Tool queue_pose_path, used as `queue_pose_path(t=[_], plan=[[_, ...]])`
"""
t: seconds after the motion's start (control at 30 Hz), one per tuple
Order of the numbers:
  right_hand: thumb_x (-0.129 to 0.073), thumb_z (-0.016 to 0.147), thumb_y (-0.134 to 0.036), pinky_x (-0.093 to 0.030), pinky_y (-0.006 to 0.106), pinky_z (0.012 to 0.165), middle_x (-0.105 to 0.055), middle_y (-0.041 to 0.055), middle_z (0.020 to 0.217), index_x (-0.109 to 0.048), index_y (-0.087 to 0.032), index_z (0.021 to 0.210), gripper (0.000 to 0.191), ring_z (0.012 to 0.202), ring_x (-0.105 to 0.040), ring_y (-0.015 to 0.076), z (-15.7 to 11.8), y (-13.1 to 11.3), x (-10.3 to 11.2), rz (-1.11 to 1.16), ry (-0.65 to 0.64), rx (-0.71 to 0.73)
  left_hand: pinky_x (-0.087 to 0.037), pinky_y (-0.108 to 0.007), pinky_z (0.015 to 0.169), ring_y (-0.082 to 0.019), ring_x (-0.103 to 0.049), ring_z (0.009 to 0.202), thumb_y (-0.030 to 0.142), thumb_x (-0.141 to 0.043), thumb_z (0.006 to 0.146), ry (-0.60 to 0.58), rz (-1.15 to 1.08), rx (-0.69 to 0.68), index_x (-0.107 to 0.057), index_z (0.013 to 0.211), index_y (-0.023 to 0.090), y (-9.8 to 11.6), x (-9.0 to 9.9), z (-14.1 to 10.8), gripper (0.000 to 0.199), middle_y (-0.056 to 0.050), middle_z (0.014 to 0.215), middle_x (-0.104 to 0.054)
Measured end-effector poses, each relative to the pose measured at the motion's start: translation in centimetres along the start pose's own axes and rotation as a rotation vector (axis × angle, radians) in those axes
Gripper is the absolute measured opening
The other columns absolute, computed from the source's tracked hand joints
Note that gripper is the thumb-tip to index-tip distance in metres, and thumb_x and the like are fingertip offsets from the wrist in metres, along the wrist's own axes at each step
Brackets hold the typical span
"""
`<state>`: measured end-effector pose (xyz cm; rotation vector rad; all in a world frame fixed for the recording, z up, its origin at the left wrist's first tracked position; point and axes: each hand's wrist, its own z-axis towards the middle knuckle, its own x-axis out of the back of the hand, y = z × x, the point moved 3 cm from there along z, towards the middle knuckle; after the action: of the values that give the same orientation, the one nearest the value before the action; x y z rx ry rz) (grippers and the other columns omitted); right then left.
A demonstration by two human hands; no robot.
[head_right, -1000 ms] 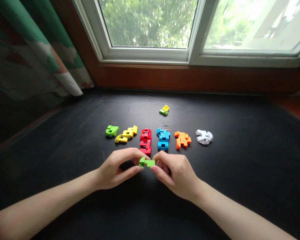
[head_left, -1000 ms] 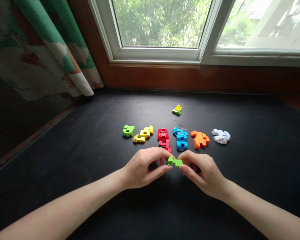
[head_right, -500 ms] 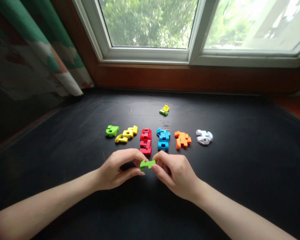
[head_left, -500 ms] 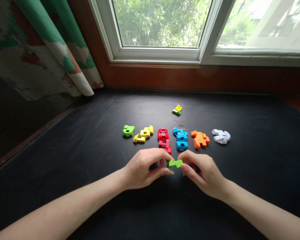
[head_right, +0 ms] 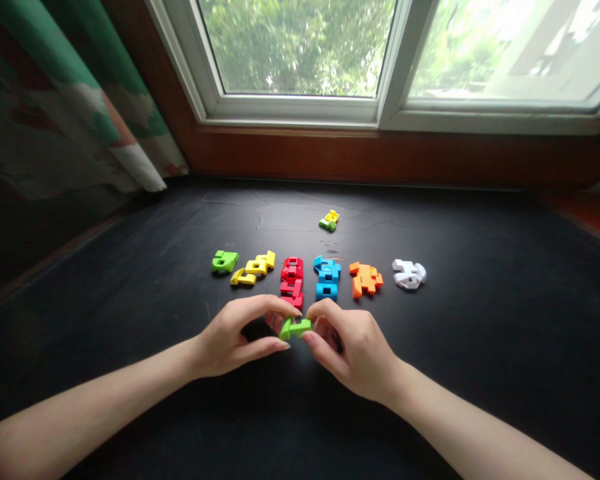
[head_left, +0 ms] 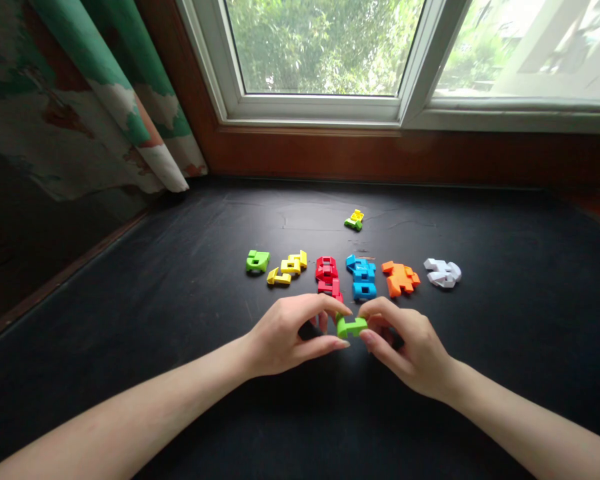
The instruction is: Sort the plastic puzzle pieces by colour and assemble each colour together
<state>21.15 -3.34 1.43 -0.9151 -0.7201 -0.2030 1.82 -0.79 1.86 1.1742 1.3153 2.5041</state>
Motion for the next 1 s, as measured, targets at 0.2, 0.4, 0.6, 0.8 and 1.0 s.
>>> queue_pose_path(t=[0.2,0.4,0.6,0.8,1.0], plan=[[-0.05,0.096,-0.024,-0.04,0.018,0.048,-0.056,-0.0063,0.057,-0.049,-0.022,0.096,0.002,0.045,-0.048,0.0084,0.26,-0.34,0.31,-0.034,0.03,0.03,-0.055,-0.026,0.071,-0.015,-0.064,0.075,0.036,-0.067,0.088,0.011,-0.004,0.04,-0.061,0.116,0.014,-0.38,-0.04,-0.07,0.036,-0.007,0.095,-0.071],[-0.052,0.095,-0.023,-0.039,0.018,0.048,-0.056,-0.0068,0.058,-0.048,-0.023,0.097,0.004,0.045,-0.047,0.0083,0.12,-0.24,0.16,-0.017,0.025,0.027,-0.054,-0.025,0.07,-0.014,-0.063,0.074,0.031,-0.067,0.087,0.033,0.022,0.022,-0.062,0.112,0.013,-0.38,-0.12,-0.06,0.031,-0.006,0.093,-0.07],[-0.052,0.097,-0.029,-0.038,0.019,0.05,-0.054,-0.0066,0.059,-0.051,-0.022,0.095,0.008,0.048,-0.047,0.0088,-0.07,0.34,-0.06,0.009,-0.018,-0.017,-0.053,-0.025,0.069,-0.014,-0.062,0.074,0.026,-0.07,0.085,0.047,0.024,-0.029,-0.061,0.113,0.013,-0.18,-0.09,-0.1,0.032,-0.006,0.091,-0.069],[-0.049,0.099,-0.031,-0.037,0.019,0.049,-0.053,-0.0055,0.059,-0.054,-0.02,0.089,0.015,0.047,-0.047,0.0085,0.08,0.23,0.15,0.029,-0.044,-0.011,-0.051,-0.023,0.067,-0.013,-0.061,0.073,0.021,-0.071,0.085,0.037,-0.001,-0.076,-0.061,0.111,0.013,-0.03,-0.09,0.04,0.029,-0.005,0.09,-0.068],[-0.05,0.098,-0.027,-0.038,0.018,0.049,-0.054,-0.0054,0.059,-0.054,-0.019,0.091,0.012,0.047,-0.049,0.0083,0.07,-0.02,0.23,-0.015,-0.018,0.006,-0.052,-0.023,0.069,-0.013,-0.061,0.074,0.022,-0.068,0.087,0.032,-0.003,-0.058,-0.061,0.113,0.014,-0.29,-0.23,0.02,0.028,-0.005,0.091,-0.068]])
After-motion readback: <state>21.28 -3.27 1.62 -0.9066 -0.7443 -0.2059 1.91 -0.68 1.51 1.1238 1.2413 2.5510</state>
